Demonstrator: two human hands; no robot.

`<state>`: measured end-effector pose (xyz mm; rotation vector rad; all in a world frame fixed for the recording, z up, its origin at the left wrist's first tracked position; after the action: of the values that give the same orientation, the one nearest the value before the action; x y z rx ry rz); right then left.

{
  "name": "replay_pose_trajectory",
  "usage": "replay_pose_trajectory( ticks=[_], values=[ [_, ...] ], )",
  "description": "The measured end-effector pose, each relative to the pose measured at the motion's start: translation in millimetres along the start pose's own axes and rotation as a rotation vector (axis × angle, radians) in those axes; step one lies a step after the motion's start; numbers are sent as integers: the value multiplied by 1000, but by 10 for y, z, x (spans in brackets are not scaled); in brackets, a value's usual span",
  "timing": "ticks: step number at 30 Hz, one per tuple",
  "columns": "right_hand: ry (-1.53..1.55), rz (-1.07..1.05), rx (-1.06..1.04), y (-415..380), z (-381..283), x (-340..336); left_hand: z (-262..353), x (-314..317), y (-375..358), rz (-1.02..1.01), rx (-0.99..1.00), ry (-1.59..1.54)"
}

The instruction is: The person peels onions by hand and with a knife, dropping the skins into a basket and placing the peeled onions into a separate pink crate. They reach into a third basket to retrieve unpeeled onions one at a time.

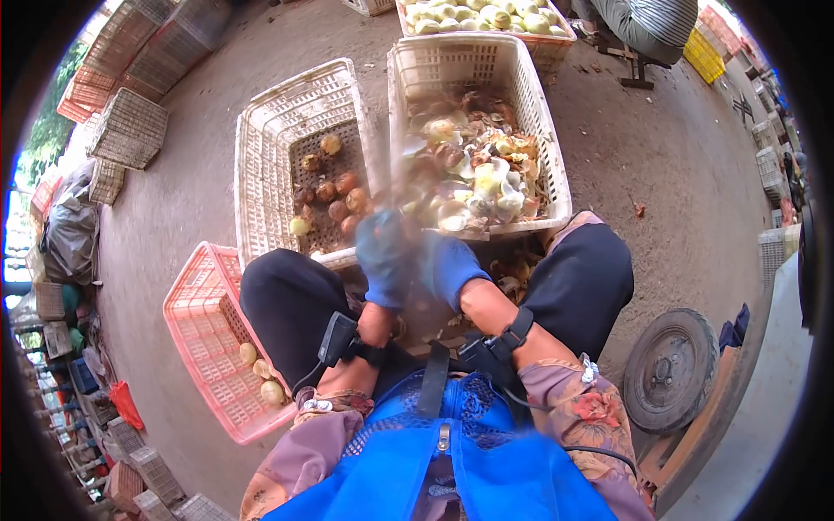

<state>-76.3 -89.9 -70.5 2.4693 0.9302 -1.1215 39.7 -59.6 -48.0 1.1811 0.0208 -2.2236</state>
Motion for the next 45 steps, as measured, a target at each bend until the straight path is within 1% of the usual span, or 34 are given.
replay_pose_trajectory(
  ticks=[1, 2, 3, 4, 7, 9, 11, 13, 14, 16, 18, 19, 20, 21, 22, 23, 25, 26, 27, 28, 29, 30, 31, 32, 33, 34, 35, 36, 38, 41, 42, 43, 44, 45],
  values=[
    [1, 2, 0, 19, 59, 29, 82, -15, -12, 66, 123, 185],
    [155, -1, -25, 34, 67, 44, 88, -3, -5, 64, 126, 185],
    [310, -5, -52, 37, 65, 57, 3, -12, 29, 33, 10, -63],
    [312, -5, -53, 20, 82, 45, -93, -10, 53, 3, -109, -311],
    [255, 57, -105, -52, -61, -187, -91, -43, 95, 11, -73, -322],
    [15, 135, -216, -119, -233, -350, -94, -34, 112, 13, -73, -289],
    [37, 157, -263, -127, -211, -309, -134, -8, 125, 11, -72, -256],
    [58, 177, -310, -135, -192, -252, -329, 180, 137, -124, -214, -390],
    [46, 153, -304, -125, -184, -212, -385, 219, 148, -121, -216, -392],
    [33, 127, -303, -101, -179, -195, -569, 391, 156, -251, -391, -970],
    [-77, -41, -270, -102, -200, -129, -602, 371, 123, -239, -410, -1022],
    [-75, -41, -270, -97, -248, -140, -615, 369, 105, -234, -425, -1074],
    [-108, -67, -188, -87, -247, -137, -536, 286, 93, -235, -426, -1073],
    [-142, -93, -104, -84, -218, -141, -280, 21, 115, -123, -214, -688],
    [-144, -92, -101, -83, -217, -152, -51, -113, 103, -13, -5, -301],
    [-169, -66, -89, -90, -213, -172, -41, -87, 90, -16, -6, -302],
    [-189, -40, -70, -76, -227, -198, -136, -31, 67, -5, -140, -443],
    [-263, -162, 4, -32, -183, -156, -185, 46, 33, -7, -141, -442],
    [-338, -282, 76, -6, -131, -110, -283, 155, 1, -15, -202, -364],
    [-336, -281, 79, 23, -114, -76, -384, 261, -28, -24, -262, -285],
    [-318, -187, 107, 42, -74, -71, -261, 174, -1, -32, -261, -282],
    [-302, -93, 134, 39, -32, -84, -3, 13, 57, -65, -215, -80],
    [-301, -94, 137, 34, 21, -85, 157, -61, 97, -92, -167, 120],
    [-220, -98, 57, 43, 21, -94, 221, -169, 68, -7, -81, -68],
    [-138, -100, -24, 61, 2, -108, 174, -151, 79, -5, -80, -67],
    [-32, -69, -8, 62, 35, -147, 152, -130, 70, 21, 2, -70],
    [-31, -70, -7, 73, 51, -191, 188, -145, 61, 47, 83, -75],
    [-8, -107, -32, 92, 54, -207, 184, -139, 61, 46, 81, -75],
    [16, -144, -54, 90, 56, -195, 122, -59, 79, -118, -43, -291],
    [-73, -97, -8, 92, 46, -226, 74, 53, 87, -214, -84, -178],
    [-211, -125, 74, 77, 65, -226, 63, 79, 87, -214, -78, -177],
    [-350, -154, 158, 58, 91, -239, 50, 100, 75, -211, -68, -293],
    [-372, -157, 156, 51, 69, -254, 71, 96, 72, -210, -60, -409],
    [-370, -157, 159, 40, 78, -258, 77, 98, 66, -214, -59, -408]
  ],
)
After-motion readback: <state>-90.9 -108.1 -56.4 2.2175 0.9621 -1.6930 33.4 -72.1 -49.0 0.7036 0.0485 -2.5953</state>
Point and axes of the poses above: each hand's wrist, its own y-axis towards the middle knuckle, its own x-axis out of the palm, z = x × y, the point moved 7 cm from there along y, towards the middle knuckle, and after that the axes turned 12 degrees about -x, right-handed, at the moved point
